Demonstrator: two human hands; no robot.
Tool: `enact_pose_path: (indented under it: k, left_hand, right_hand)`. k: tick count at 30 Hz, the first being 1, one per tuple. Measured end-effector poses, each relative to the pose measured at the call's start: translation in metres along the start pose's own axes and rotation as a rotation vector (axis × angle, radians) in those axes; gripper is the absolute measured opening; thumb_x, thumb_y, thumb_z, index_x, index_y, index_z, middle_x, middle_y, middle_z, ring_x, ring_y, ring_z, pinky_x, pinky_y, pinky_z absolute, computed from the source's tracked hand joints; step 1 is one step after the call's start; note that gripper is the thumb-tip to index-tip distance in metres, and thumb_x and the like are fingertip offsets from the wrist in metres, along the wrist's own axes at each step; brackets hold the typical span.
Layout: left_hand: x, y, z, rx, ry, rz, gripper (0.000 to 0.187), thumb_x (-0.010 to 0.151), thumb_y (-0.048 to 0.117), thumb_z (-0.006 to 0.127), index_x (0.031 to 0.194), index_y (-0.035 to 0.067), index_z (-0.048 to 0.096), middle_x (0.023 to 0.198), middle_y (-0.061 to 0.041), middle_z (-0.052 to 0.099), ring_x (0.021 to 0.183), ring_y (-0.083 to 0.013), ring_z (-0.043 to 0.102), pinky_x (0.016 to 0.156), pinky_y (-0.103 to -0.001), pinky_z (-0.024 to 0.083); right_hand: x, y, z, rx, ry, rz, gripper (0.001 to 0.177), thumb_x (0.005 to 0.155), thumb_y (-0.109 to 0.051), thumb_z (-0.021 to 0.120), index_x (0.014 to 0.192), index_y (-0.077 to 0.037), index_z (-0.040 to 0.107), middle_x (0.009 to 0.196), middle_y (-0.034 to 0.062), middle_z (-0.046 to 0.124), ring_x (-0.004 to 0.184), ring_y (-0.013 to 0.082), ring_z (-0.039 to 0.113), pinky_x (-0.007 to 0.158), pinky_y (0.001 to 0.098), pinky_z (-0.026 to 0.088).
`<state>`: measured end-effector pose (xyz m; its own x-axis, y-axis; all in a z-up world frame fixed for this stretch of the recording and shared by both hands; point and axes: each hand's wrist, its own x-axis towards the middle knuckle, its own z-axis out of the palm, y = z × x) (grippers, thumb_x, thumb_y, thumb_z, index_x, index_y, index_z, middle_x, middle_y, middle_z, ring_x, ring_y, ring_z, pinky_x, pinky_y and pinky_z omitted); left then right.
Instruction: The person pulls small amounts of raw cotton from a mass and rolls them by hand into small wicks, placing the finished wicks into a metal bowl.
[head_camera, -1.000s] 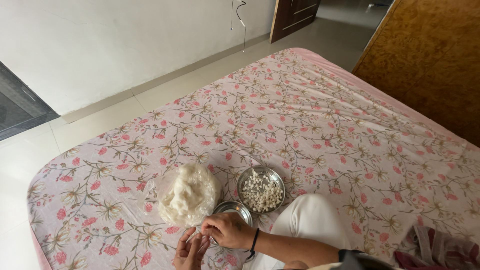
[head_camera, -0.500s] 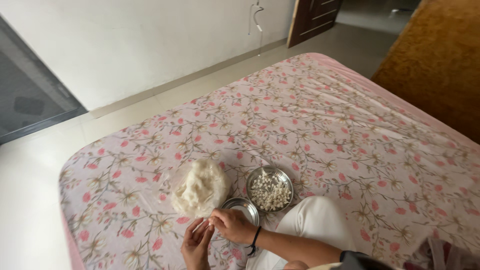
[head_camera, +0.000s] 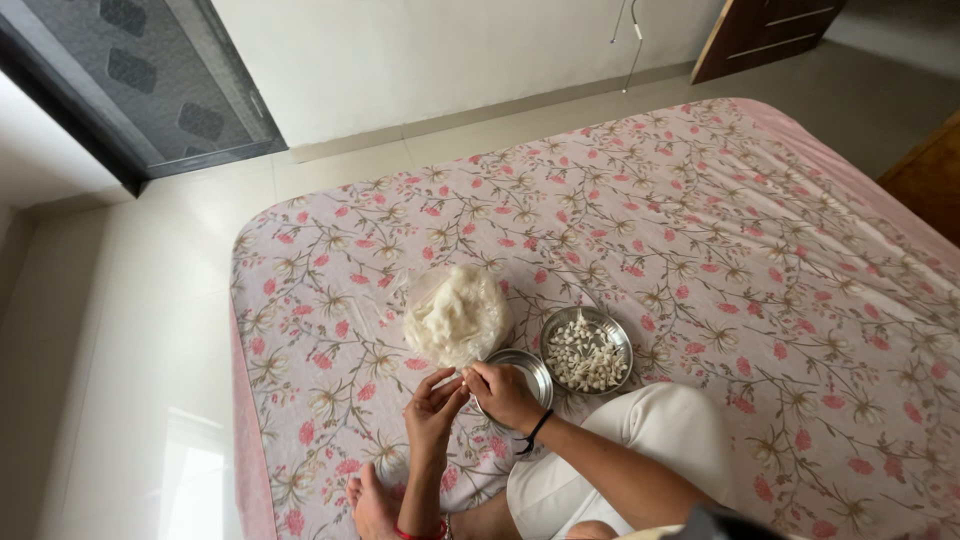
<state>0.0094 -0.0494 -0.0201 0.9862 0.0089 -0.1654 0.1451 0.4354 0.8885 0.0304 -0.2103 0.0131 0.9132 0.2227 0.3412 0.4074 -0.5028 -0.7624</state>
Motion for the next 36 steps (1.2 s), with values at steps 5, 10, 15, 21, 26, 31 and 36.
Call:
enact_pose_path:
  k: [5, 10, 15, 21, 26, 31, 36]
  left_hand:
    - [-0.003, -0.002, 0.003, -0.007, 0.032, 0.044, 0.041, 0.084, -0.006, 0.075, 0.123, -0.003, 0.062, 0.105, -0.017, 0.078, 0.093, -0.0179, 0.074, 0.082, -0.028, 0.060]
    - [-0.003, 0.000, -0.005, 0.034, 0.095, 0.068, 0.036, 0.085, -0.003, 0.076, 0.118, -0.001, 0.062, 0.099, -0.014, 0.077, 0.088, -0.0176, 0.073, 0.075, -0.027, 0.057]
    - [0.001, 0.001, -0.018, -0.229, 0.041, 0.025, 0.028, 0.090, 0.003, 0.070, 0.116, 0.001, 0.058, 0.099, -0.015, 0.076, 0.093, -0.0210, 0.076, 0.084, -0.031, 0.062]
    - [0.001, 0.000, -0.022, -0.319, -0.004, -0.027, 0.029, 0.091, 0.003, 0.069, 0.118, 0.001, 0.058, 0.100, -0.014, 0.075, 0.092, -0.0213, 0.074, 0.086, -0.034, 0.062]
    - [-0.002, 0.002, -0.018, -0.290, -0.039, -0.089, 0.030, 0.093, 0.005, 0.070, 0.120, 0.004, 0.058, 0.101, -0.013, 0.073, 0.092, -0.0208, 0.073, 0.089, -0.035, 0.062]
    - [-0.006, 0.013, -0.013, -0.290, -0.053, -0.135, 0.031, 0.095, 0.009, 0.067, 0.125, 0.005, 0.059, 0.107, -0.014, 0.070, 0.094, -0.0226, 0.073, 0.091, -0.037, 0.060]
    - [-0.010, 0.022, -0.011, -0.252, 0.000, -0.104, 0.033, 0.094, 0.013, 0.064, 0.125, 0.003, 0.056, 0.111, -0.017, 0.071, 0.099, -0.0267, 0.074, 0.091, -0.038, 0.061]
  right_hand:
    - [0.000, 0.011, 0.005, 0.007, -0.021, 0.068, 0.032, 0.101, -0.028, 0.062, 0.084, -0.002, 0.068, 0.062, 0.0173, 0.063, 0.051, 0.0270, 0.064, 0.050, 0.0399, 0.045]
    - [-0.001, 0.008, 0.000, 0.306, -0.151, 0.219, 0.039, 0.108, -0.035, 0.057, 0.091, -0.003, 0.073, 0.063, 0.0087, 0.068, 0.054, 0.0149, 0.064, 0.051, 0.0311, 0.049]
    - [0.007, -0.009, -0.018, 0.322, -0.079, 0.007, 0.026, 0.104, -0.027, 0.064, 0.119, -0.007, 0.070, 0.094, 0.0051, 0.078, 0.079, 0.0119, 0.074, 0.070, 0.0274, 0.059]
    - [0.008, -0.030, -0.025, 0.259, -0.129, -0.173, 0.030, 0.089, -0.015, 0.078, 0.116, -0.006, 0.069, 0.109, 0.0060, 0.072, 0.091, 0.0164, 0.072, 0.071, 0.0292, 0.058]
    - [0.005, -0.020, -0.020, 0.144, -0.056, -0.275, 0.013, 0.093, -0.012, 0.076, 0.105, -0.008, 0.074, 0.101, 0.0050, 0.074, 0.089, 0.0182, 0.073, 0.078, 0.0307, 0.059]
    - [0.004, -0.016, -0.019, 0.197, -0.027, -0.185, 0.006, 0.093, -0.008, 0.074, 0.098, -0.007, 0.070, 0.096, 0.0041, 0.074, 0.086, 0.0179, 0.073, 0.076, 0.0299, 0.059]
    - [0.003, -0.020, -0.016, 0.156, 0.095, -0.199, 0.011, 0.101, -0.011, 0.065, 0.096, -0.003, 0.061, 0.085, 0.0102, 0.064, 0.073, 0.0232, 0.063, 0.067, 0.0360, 0.051]
